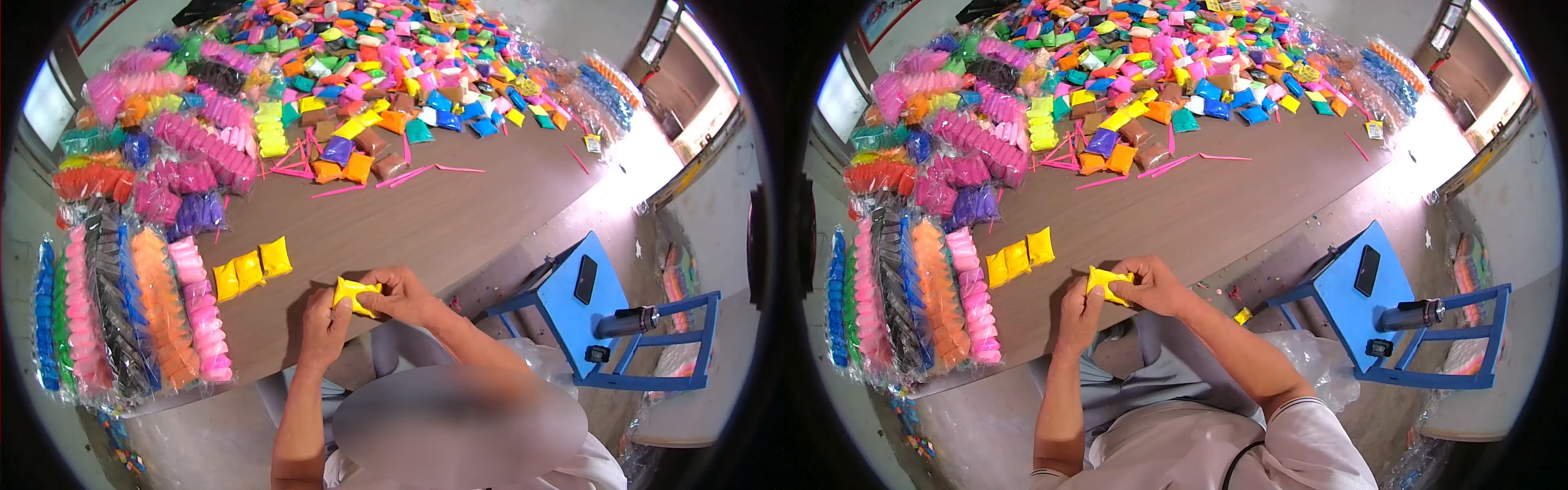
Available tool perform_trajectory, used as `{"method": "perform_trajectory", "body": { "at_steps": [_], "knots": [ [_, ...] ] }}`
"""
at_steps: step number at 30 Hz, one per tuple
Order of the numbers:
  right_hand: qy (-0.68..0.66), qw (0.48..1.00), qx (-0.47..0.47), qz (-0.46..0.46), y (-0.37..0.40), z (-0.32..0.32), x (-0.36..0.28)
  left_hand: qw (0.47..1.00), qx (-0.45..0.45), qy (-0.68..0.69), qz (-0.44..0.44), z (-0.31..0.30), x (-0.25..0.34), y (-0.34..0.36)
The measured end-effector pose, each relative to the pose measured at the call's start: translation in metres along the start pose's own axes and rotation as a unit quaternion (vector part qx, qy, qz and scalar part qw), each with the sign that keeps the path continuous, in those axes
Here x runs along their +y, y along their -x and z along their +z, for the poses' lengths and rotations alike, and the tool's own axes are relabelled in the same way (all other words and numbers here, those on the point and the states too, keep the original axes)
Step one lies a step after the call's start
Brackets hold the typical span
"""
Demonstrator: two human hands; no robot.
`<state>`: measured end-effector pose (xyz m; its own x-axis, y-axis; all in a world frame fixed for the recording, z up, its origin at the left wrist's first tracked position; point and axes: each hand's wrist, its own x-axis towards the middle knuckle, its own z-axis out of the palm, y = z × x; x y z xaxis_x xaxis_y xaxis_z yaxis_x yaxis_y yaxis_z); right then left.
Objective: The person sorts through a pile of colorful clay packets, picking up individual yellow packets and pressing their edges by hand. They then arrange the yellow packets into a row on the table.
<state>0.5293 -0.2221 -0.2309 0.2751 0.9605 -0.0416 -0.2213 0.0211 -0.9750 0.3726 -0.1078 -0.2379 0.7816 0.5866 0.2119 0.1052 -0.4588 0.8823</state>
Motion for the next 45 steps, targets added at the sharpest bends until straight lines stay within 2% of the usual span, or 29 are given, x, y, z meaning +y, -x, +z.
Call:
{"method": "perform_trajectory", "body": {
  "at_steps": [1,5,7,8,11,14,16,20,23,25,29,32,34,35,40,45],
  "knots": [
    [0.003,1.000,0.003,-0.021,0.001,0.000,0.003,1.000,0.007,-0.012,0.023,0.001,-0.002,0.000],
    [0.008,0.999,0.027,-0.029,0.005,0.009,-0.007,1.000,0.011,-0.019,0.019,-0.001,0.003,0.000],
    [-0.039,0.997,0.061,0.037,0.006,0.013,-0.018,1.000,-0.004,0.014,-0.013,-0.003,0.000,0.000],
    [-0.039,0.997,0.061,0.037,0.005,0.010,-0.019,1.000,-0.004,0.014,-0.013,-0.004,0.001,0.000],
    [0.033,0.996,0.058,0.062,0.001,0.005,-0.019,0.998,0.001,0.048,-0.035,-0.006,0.004,-0.001],
    [0.054,0.995,0.071,0.053,0.004,0.006,-0.009,0.999,-0.007,0.035,-0.035,-0.006,0.004,0.000],
    [0.023,0.996,0.065,-0.049,0.005,0.006,0.004,1.000,-0.005,0.011,-0.002,-0.004,0.004,-0.001],
    [0.042,0.995,0.086,-0.035,0.008,0.006,0.007,1.000,0.001,0.001,0.006,-0.003,0.004,-0.001],
    [0.002,0.997,0.070,-0.031,0.009,0.007,-0.003,0.999,-0.012,0.023,-0.029,-0.007,0.004,-0.001],
    [-0.084,0.995,0.049,-0.004,0.011,0.007,-0.021,0.991,0.005,0.124,-0.046,-0.008,0.013,-0.002],
    [-0.084,0.995,0.043,-0.025,0.009,0.002,-0.004,0.996,0.008,0.080,-0.030,-0.007,0.009,-0.001],
    [-0.072,0.994,0.074,-0.045,0.008,0.006,-0.005,0.997,0.005,0.073,-0.020,-0.008,0.010,-0.001],
    [-0.047,0.995,0.087,0.016,0.008,0.012,-0.016,0.997,-0.006,0.064,-0.047,-0.010,0.010,-0.001],
    [-0.047,0.995,0.086,0.015,0.007,0.010,-0.012,0.997,-0.006,0.064,-0.047,-0.009,0.007,0.000],
    [-0.042,0.995,0.083,-0.044,0.007,0.003,0.013,1.000,-0.001,0.019,0.006,-0.002,-0.002,0.000],
    [-0.049,0.993,0.098,-0.041,0.010,0.011,-0.001,0.999,-0.009,0.035,-0.024,-0.005,0.001,-0.001]
  ]
}}
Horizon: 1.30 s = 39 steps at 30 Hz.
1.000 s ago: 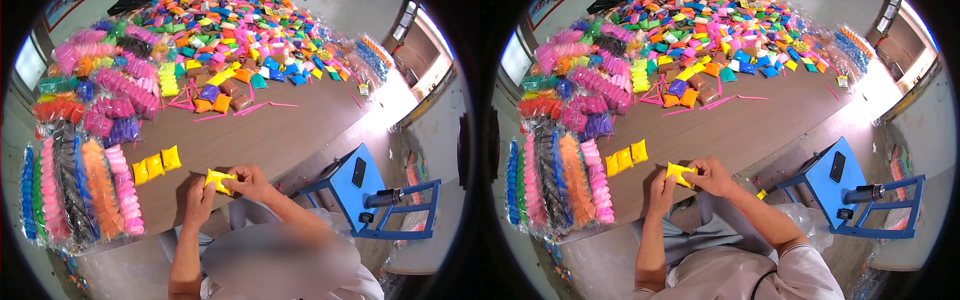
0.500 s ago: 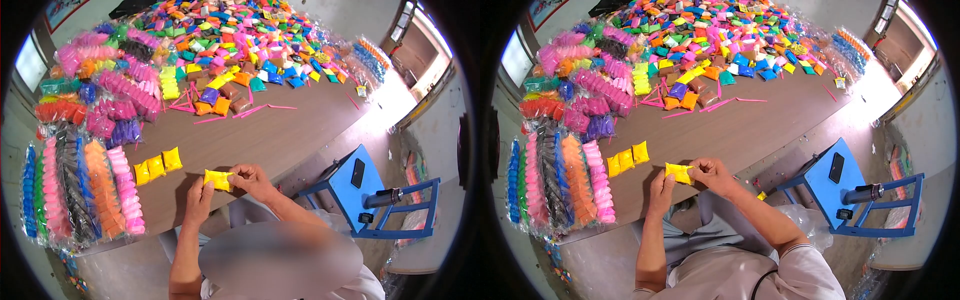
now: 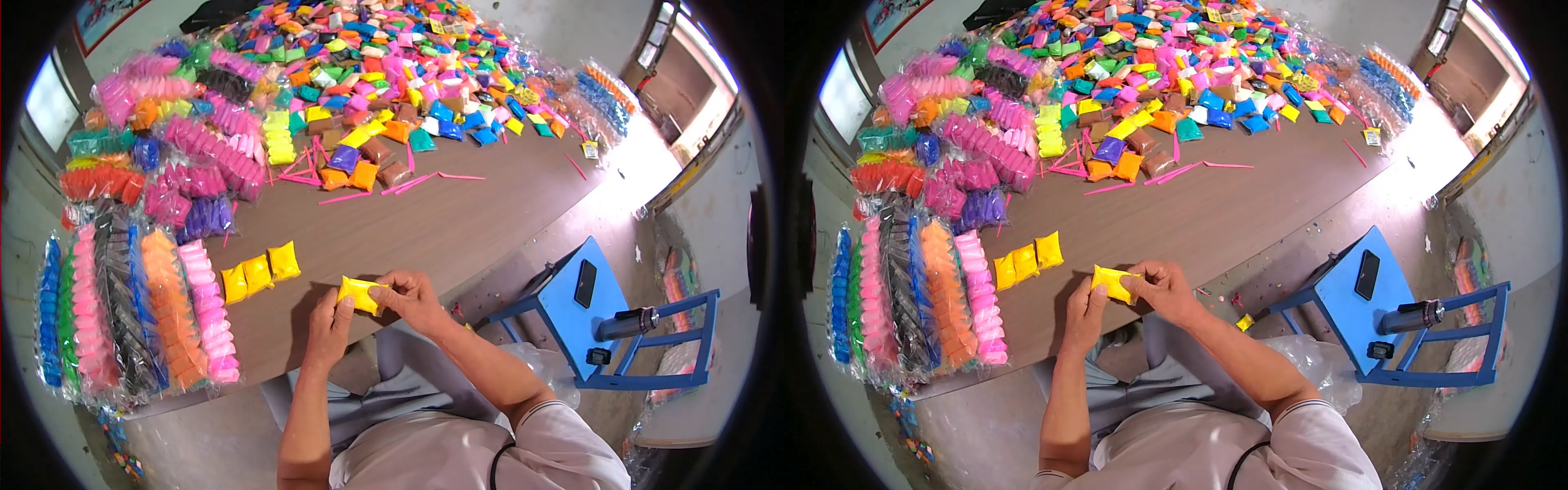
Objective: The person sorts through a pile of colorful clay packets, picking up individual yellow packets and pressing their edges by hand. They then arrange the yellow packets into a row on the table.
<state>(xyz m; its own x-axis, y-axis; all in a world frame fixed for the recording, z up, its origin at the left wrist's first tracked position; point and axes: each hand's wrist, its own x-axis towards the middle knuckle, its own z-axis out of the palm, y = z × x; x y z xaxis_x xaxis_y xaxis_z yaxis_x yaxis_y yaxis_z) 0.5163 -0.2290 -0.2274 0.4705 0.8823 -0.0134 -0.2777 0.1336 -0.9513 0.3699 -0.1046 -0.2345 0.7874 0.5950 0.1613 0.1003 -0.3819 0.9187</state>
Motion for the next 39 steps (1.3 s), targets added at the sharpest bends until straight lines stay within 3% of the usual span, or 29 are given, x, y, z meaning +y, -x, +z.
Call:
{"method": "perform_trajectory", "body": {
  "at_steps": [4,8,14,17,20,26,28,35,37,39],
  "knots": [
    [-0.020,0.998,-0.025,0.045,-0.001,0.003,-0.021,0.997,0.012,0.069,-0.017,-0.001,0.005,0.000],
    [-0.014,0.998,-0.052,0.033,-0.004,-0.008,0.000,1.000,-0.001,0.007,0.002,-0.001,-0.001,0.000],
    [0.005,0.991,-0.074,0.108,-0.012,-0.008,-0.019,0.996,0.021,0.083,-0.022,0.001,0.009,0.000],
    [0.116,0.981,-0.098,0.120,-0.015,-0.006,-0.014,0.999,0.017,0.031,-0.014,0.002,-0.001,0.001],
    [0.095,0.988,-0.095,0.078,-0.013,-0.008,-0.011,1.000,0.013,-0.007,0.016,0.002,0.001,0.000],
    [-0.028,0.979,-0.128,0.157,-0.018,-0.014,-0.024,0.996,0.025,0.070,-0.041,0.003,0.004,0.000],
    [0.099,0.970,-0.164,0.147,-0.022,-0.012,-0.019,0.998,0.026,0.055,-0.030,0.003,0.002,0.000],
    [0.080,0.984,-0.120,0.100,-0.012,-0.004,-0.021,0.999,0.030,0.010,-0.024,0.004,0.002,0.000],
    [0.002,0.982,-0.111,0.152,-0.014,-0.005,-0.026,0.997,0.037,0.066,-0.032,0.003,-0.001,0.000],
    [0.039,0.984,-0.108,0.139,-0.016,-0.004,-0.021,0.998,0.034,0.047,-0.027,0.003,-0.002,0.000]
  ]
}}
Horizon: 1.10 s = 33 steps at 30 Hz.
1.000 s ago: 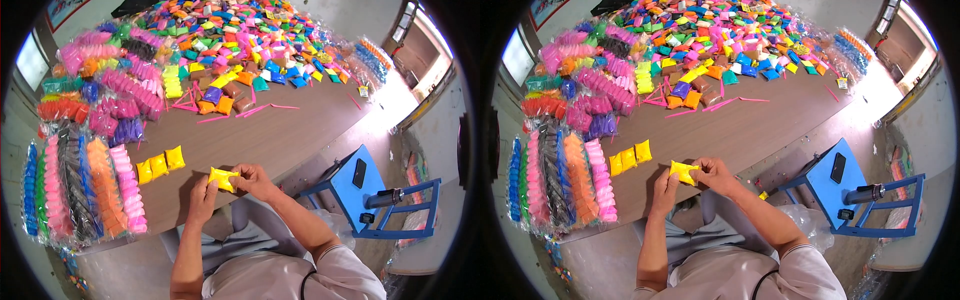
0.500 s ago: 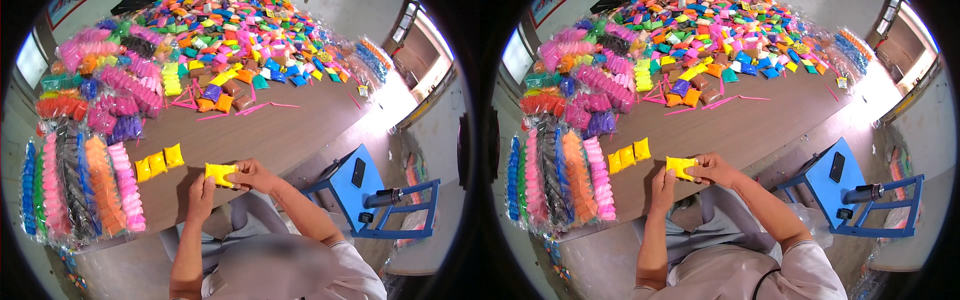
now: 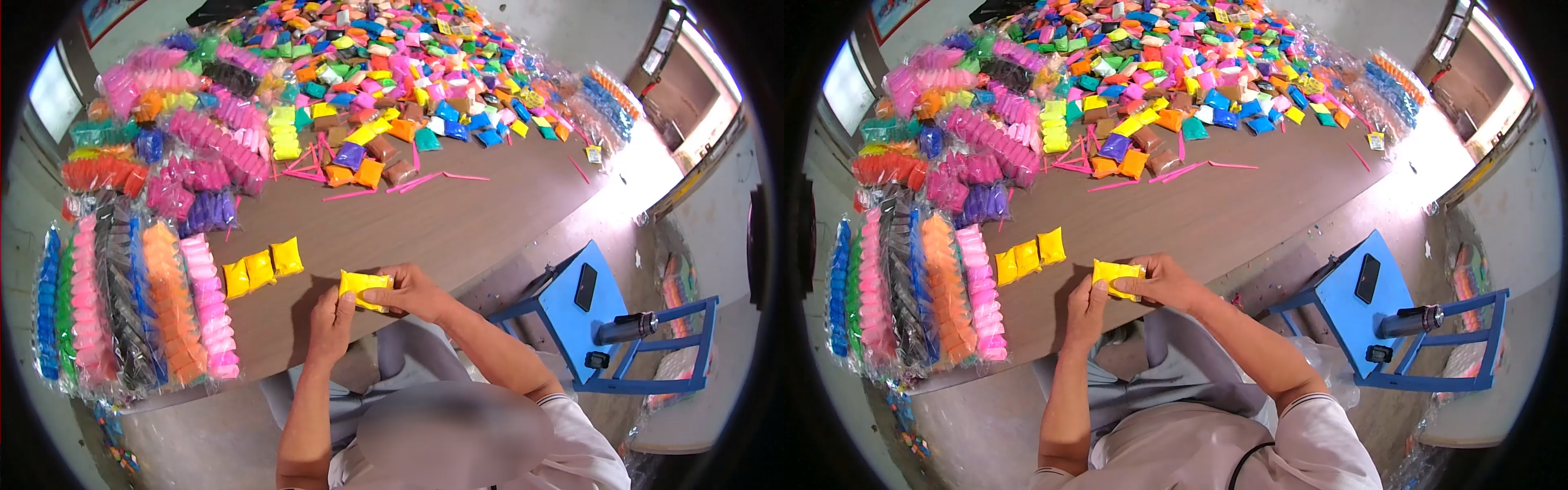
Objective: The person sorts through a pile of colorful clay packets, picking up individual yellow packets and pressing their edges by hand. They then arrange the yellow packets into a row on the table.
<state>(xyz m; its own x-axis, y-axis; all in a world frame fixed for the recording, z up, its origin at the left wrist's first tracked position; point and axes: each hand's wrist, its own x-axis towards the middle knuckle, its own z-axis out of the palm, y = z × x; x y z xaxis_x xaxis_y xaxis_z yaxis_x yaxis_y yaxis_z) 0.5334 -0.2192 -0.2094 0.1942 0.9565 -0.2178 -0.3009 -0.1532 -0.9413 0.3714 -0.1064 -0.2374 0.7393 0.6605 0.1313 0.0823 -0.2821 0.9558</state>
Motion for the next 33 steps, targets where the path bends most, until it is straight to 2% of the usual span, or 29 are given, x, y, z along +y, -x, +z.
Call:
{"method": "perform_trajectory", "body": {
  "at_steps": [1,5,8,10,14,16,20,22,25,29,31,33],
  "knots": [
    [0.036,0.999,0.010,-0.009,-0.002,0.000,0.004,1.000,-0.004,-0.020,0.004,0.000,0.000,0.000],
    [0.036,0.998,0.017,-0.053,0.001,-0.001,0.011,0.996,-0.018,-0.077,0.036,-0.002,0.004,0.001],
    [-0.005,0.998,0.024,-0.059,0.004,0.012,-0.007,1.000,-0.010,0.001,-0.015,-0.001,0.005,0.001],
    [-0.023,0.998,0.043,-0.048,-0.001,0.016,-0.014,0.994,0.000,-0.082,0.068,0.003,-0.003,0.002],
    [-0.002,0.998,0.011,-0.063,-0.007,0.005,0.009,0.990,-0.022,-0.113,0.087,0.001,0.002,0.002],
    [0.012,0.994,0.020,-0.104,-0.007,0.005,0.017,0.984,-0.037,-0.141,0.105,0.000,0.002,0.002],
    [-0.016,0.994,0.040,-0.098,-0.004,0.016,0.013,0.990,-0.031,-0.112,0.084,0.001,0.007,0.001],
    [-0.002,0.996,0.035,-0.087,-0.003,0.022,0.005,0.998,-0.018,-0.037,0.052,0.000,0.011,0.001],
    [0.014,0.998,0.033,-0.060,-0.006,0.016,0.011,0.991,-0.033,-0.093,0.094,0.002,0.003,0.001],
    [0.024,0.994,0.055,-0.087,-0.007,0.015,0.016,0.985,-0.056,-0.133,0.095,-0.002,0.001,0.001],
    [-0.058,0.997,0.037,-0.034,-0.004,0.010,0.011,0.992,-0.034,-0.098,0.071,-0.003,0.000,0.001],
    [-0.032,0.999,0.021,-0.011,0.003,-0.001,0.003,0.996,-0.035,-0.063,0.053,-0.005,0.000,0.001]
  ]
}}
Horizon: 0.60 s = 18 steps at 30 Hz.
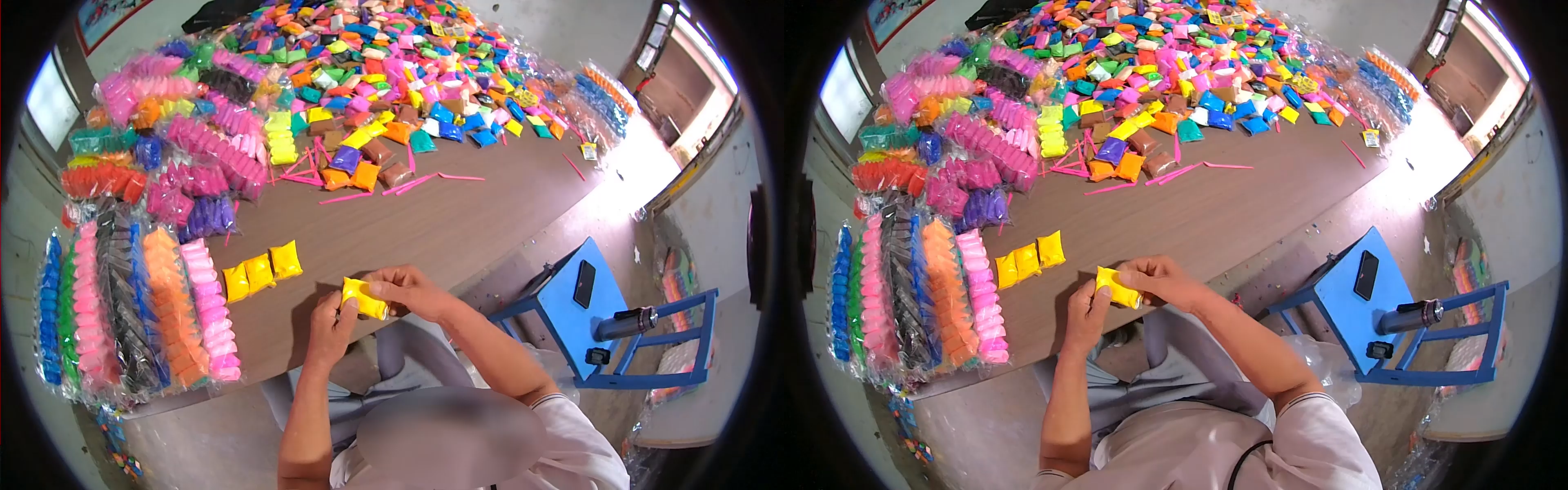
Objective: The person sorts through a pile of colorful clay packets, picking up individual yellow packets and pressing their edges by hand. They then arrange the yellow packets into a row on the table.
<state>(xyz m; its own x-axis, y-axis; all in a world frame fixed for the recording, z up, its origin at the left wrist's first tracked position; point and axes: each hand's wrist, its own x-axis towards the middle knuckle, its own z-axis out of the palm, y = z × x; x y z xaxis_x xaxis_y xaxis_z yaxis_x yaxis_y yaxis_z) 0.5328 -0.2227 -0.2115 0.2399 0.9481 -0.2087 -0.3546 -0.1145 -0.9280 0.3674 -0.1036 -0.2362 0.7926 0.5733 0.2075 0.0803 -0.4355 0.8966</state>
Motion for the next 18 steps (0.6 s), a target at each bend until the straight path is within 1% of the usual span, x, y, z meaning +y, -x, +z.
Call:
{"method": "perform_trajectory", "body": {
  "at_steps": [1,2,3,5,6,8,9,10,11,13,14,15,16,17,18],
  "knots": [
    [0.027,0.999,-0.016,0.025,0.003,-0.005,-0.003,0.999,0.000,0.037,-0.018,-0.001,0.000,0.000],
    [0.067,0.997,-0.038,0.021,0.004,-0.010,0.000,0.999,0.001,0.037,-0.018,-0.001,0.003,-0.001],
    [0.066,0.997,-0.037,0.023,0.005,-0.010,0.005,0.999,0.003,0.041,-0.022,-0.001,0.008,-0.001],
    [0.046,0.999,-0.002,-0.011,0.007,-0.007,0.012,0.999,0.002,0.046,-0.024,0.002,0.009,0.000],
    [0.046,0.999,-0.001,-0.011,0.007,-0.006,0.012,0.999,0.004,0.041,-0.021,0.002,0.006,-0.001],
    [0.030,0.997,0.018,-0.064,0.009,0.001,0.013,0.999,0.004,0.034,-0.019,0.001,0.005,0.000],
    [0.030,0.997,0.019,-0.065,0.008,0.004,0.012,0.995,0.012,0.086,-0.041,0.000,0.006,0.000],
    [-0.002,0.995,0.026,-0.091,0.008,0.008,0.011,0.988,0.019,0.138,-0.061,0.000,0.008,0.000],
    [-0.032,0.992,0.034,-0.118,0.007,0.010,0.011,0.988,0.015,0.140,-0.059,-0.002,0.008,0.001],
    [-0.030,0.993,0.079,-0.077,0.007,0.008,0.027,0.993,0.003,0.070,-0.095,-0.004,0.007,0.001],
    [0.025,0.992,0.093,-0.077,0.006,0.004,0.035,0.995,-0.013,0.025,-0.097,-0.009,0.018,0.001],
    [0.010,0.987,0.109,-0.118,0.005,0.006,0.044,0.992,-0.015,0.073,-0.106,-0.005,0.020,0.000],
    [0.116,0.963,0.162,-0.184,-0.002,0.004,0.060,0.995,-0.010,0.084,-0.045,0.000,0.016,-0.002],
    [0.156,0.949,0.184,-0.204,-0.002,0.008,0.058,0.996,-0.009,0.067,-0.060,0.002,0.014,-0.003],
    [0.152,0.924,0.188,-0.298,-0.001,0.013,0.054,0.991,-0.023,0.121,-0.055,0.003,0.011,-0.004]
  ]
}}
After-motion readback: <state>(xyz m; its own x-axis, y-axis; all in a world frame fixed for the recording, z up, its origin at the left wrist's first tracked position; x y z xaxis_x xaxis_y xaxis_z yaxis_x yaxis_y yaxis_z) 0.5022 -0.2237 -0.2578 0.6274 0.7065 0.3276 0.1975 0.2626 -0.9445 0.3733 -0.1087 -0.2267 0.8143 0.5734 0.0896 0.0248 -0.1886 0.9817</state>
